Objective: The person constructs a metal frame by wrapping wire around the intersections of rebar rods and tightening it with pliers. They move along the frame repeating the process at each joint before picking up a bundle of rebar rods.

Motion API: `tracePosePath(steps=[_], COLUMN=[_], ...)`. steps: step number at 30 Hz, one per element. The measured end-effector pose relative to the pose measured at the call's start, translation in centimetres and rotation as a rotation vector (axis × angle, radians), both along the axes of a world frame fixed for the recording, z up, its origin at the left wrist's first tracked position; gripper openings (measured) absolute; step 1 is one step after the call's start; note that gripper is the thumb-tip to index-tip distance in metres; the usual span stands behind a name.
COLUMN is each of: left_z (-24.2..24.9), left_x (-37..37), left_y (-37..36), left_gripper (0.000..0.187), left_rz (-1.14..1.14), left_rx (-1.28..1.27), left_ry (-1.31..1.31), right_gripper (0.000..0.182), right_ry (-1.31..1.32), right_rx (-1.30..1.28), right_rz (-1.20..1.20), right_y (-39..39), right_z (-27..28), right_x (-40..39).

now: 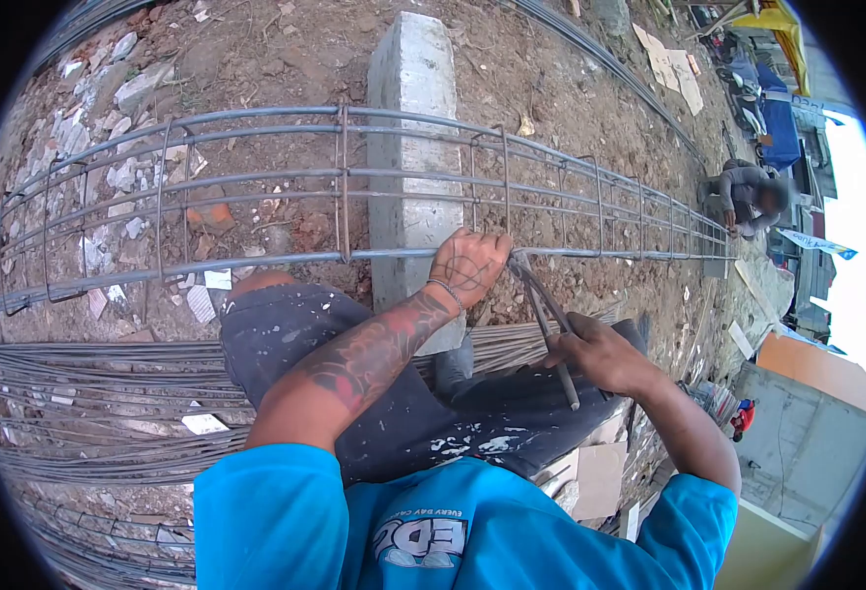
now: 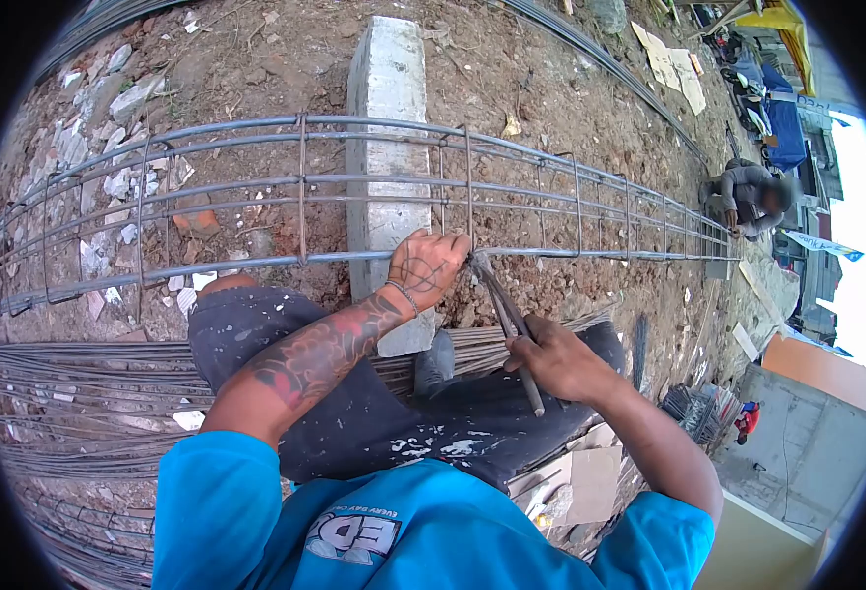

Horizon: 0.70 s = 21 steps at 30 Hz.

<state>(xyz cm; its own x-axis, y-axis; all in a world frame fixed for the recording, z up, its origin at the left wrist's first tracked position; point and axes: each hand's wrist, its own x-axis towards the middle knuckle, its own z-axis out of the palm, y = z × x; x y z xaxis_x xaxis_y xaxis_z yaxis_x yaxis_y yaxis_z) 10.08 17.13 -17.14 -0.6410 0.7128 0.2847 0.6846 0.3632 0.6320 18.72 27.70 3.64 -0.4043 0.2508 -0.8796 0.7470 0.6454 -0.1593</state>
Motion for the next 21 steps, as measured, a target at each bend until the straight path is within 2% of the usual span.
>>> tracePosePath(steps=[5, 7, 11, 13, 14, 16, 17, 19, 20, 21], left_z=[-0.1, -0.2, -0.1, 0.0, 0.0, 0.0, 0.0, 0.2, 0.2, 0.1], left_x=[0.1, 0.1, 0.0, -0.1, 0.0, -0.1, -0.1, -0.1, -0.1, -0.1], left_y=[0.1, 0.1, 0.1, 0.0, 0.0, 0.0, -0.1, -0.1, -0.1, -0.1], left_gripper=[0.007, 0.007, 0.007, 0.014, 0.014, 0.013, 0.013, 0.012, 0.012, 0.011], left_rz=[0.023, 0.020, 0.001, -0.039, -0.046, -0.023, -0.027, -0.031, -0.035, -0.026], left_rx=[0.032, 0.036, 0.025, -0.004, 0.001, 0.045, 0.049, 0.051, 0.054, 0.055], left_ry=[0.059, 0.065, 0.065, 0.007, 0.010, 0.014, 0.018, 0.012, 0.013, 0.016], right_gripper=[0.032, 0.032, 0.031, 0.028, 0.028, 0.023, 0.023, 0.019, 0.019, 0.018], right_ry=[0.088, 0.089, 0.131, 0.142, 0.144, 0.204, 0.207, 0.159, 0.159, 0.167], right_rx=[-0.012, 0.069, 0.113, 0.123, 0.129, 0.200, 0.205, 0.467, 0.470, 0.595], right_rz=[0.080, 0.164, 0.135, 0.232, 0.225, 0.407, 0.402, 0.485, 0.481, 0.605], right_y=[0.2, -0.2, -1.0, -1.1, -1.1, -1.1, -1.4, -2.3, -2.2, -2.3], right_z=[-0.5, -0.1, -0.2, -0.5, -0.7, -1.2, -1.5, -2.2, -2.9, -3.7], right_x=[0.6, 0.2, 0.2, 0.3, 0.7, 1.5, 1.8, 2.6, 3.3, 3.9])
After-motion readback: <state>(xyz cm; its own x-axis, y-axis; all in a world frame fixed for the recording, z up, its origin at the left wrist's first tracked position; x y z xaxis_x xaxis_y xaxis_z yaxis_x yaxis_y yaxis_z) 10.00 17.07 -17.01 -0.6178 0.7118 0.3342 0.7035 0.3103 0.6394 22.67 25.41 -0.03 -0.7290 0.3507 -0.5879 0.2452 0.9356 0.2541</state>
